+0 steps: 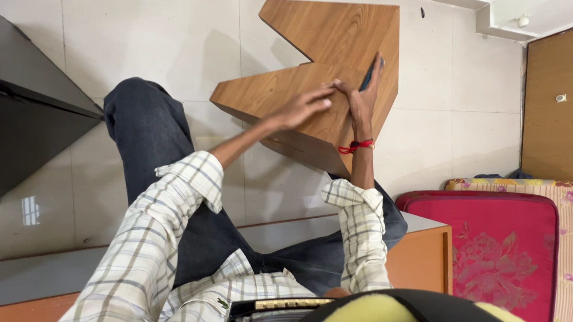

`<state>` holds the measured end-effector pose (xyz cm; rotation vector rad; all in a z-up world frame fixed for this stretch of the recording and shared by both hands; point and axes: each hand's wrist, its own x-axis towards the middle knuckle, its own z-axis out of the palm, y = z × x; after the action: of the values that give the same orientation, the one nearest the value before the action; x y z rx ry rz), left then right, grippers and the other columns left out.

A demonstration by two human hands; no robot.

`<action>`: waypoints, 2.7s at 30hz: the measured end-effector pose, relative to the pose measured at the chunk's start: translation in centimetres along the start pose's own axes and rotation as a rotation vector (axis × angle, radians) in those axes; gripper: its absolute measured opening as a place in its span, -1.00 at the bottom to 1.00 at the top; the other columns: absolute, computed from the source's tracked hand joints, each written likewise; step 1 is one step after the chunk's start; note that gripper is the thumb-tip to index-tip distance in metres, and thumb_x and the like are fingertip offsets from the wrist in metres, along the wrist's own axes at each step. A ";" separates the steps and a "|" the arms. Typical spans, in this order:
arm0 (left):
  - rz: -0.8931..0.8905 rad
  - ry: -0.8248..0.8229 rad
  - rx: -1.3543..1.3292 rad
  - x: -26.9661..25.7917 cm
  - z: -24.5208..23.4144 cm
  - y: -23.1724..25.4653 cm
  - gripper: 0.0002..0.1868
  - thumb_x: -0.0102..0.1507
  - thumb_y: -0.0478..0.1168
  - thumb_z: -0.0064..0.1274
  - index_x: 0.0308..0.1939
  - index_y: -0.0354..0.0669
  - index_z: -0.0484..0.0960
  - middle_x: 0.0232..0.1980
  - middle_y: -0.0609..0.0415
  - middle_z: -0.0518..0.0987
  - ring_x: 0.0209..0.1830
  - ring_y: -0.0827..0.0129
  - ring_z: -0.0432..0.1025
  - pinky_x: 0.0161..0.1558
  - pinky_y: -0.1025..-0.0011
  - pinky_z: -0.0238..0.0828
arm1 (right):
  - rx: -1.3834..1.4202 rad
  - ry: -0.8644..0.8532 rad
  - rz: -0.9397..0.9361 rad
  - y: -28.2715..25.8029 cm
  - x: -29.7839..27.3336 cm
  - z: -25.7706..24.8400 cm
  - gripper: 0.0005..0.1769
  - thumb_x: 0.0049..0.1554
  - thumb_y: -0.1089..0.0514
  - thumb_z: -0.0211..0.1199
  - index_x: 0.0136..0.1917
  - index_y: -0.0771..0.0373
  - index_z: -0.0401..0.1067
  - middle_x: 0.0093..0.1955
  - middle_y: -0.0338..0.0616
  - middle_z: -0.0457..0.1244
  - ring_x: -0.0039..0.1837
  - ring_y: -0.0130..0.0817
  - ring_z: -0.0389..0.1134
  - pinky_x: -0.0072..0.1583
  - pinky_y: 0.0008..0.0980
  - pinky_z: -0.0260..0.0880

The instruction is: The person is cleaning a wooden stool using a blue sponge, wiping the top surface and then tilting the stool to wipe the interior sides and corners.

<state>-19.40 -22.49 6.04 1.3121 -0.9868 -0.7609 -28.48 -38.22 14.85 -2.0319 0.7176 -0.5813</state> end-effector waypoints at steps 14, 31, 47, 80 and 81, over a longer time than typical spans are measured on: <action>-0.404 0.141 0.681 -4.3 -11.9 -12.3 -0.24 0.43 0.36 -0.34 0.18 -0.30 0.50 0.12 -0.20 0.55 0.22 0.00 0.37 0.33 0.02 0.22 | 0.210 0.073 0.206 0.8 -1.0 -1.9 0.28 -0.12 0.36 0.38 0.71 -0.02 -0.22 0.75 0.01 -0.29 0.71 -0.02 -0.11 0.59 -0.17 0.13; -0.292 0.357 0.707 -6.3 -9.7 -12.8 -0.39 0.45 0.28 -0.22 -0.03 -0.24 0.54 -0.06 -0.14 0.56 0.04 0.04 0.34 0.19 0.06 0.09 | 0.190 -0.071 0.017 1.7 2.1 -2.2 0.23 -0.12 0.55 0.22 0.71 -0.06 -0.08 0.79 -0.05 -0.32 0.77 -0.07 -0.22 0.67 -0.16 0.10; -0.361 0.421 0.605 -5.9 -5.6 -8.7 -0.38 0.33 0.33 0.00 -0.20 -0.22 0.58 -0.21 -0.05 0.55 -0.09 0.12 0.34 0.10 0.11 0.10 | 0.410 -0.102 0.090 5.4 2.4 -6.5 0.25 -0.16 0.50 0.23 0.70 -0.09 -0.08 0.78 -0.06 -0.15 0.67 -0.03 0.16 0.50 -0.20 0.35; -0.402 0.468 0.514 -9.1 -9.1 -5.4 -0.39 0.38 0.30 -0.08 -0.32 -0.22 0.59 -0.46 -0.14 0.55 -0.40 -0.03 0.47 -0.24 0.07 0.38 | 0.306 -0.186 0.012 2.1 4.8 -2.9 0.23 -0.21 0.46 0.13 0.71 0.02 -0.06 0.76 -0.01 -0.11 0.75 -0.02 -0.06 0.66 -0.18 0.14; -0.382 0.476 0.503 -9.6 -9.4 -5.8 -0.40 0.38 0.29 -0.09 -0.31 -0.21 0.59 -0.47 -0.14 0.54 -0.41 -0.03 0.45 -0.25 0.07 0.37 | 0.305 -0.188 0.016 1.8 4.8 -2.3 0.23 -0.21 0.46 0.13 0.71 0.02 -0.06 0.76 -0.01 -0.11 0.75 -0.02 -0.06 0.66 -0.18 0.14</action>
<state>-14.37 -10.71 -0.94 2.0451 -0.5573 -0.4484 -26.96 -43.57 15.08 -1.7671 0.4989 -0.4526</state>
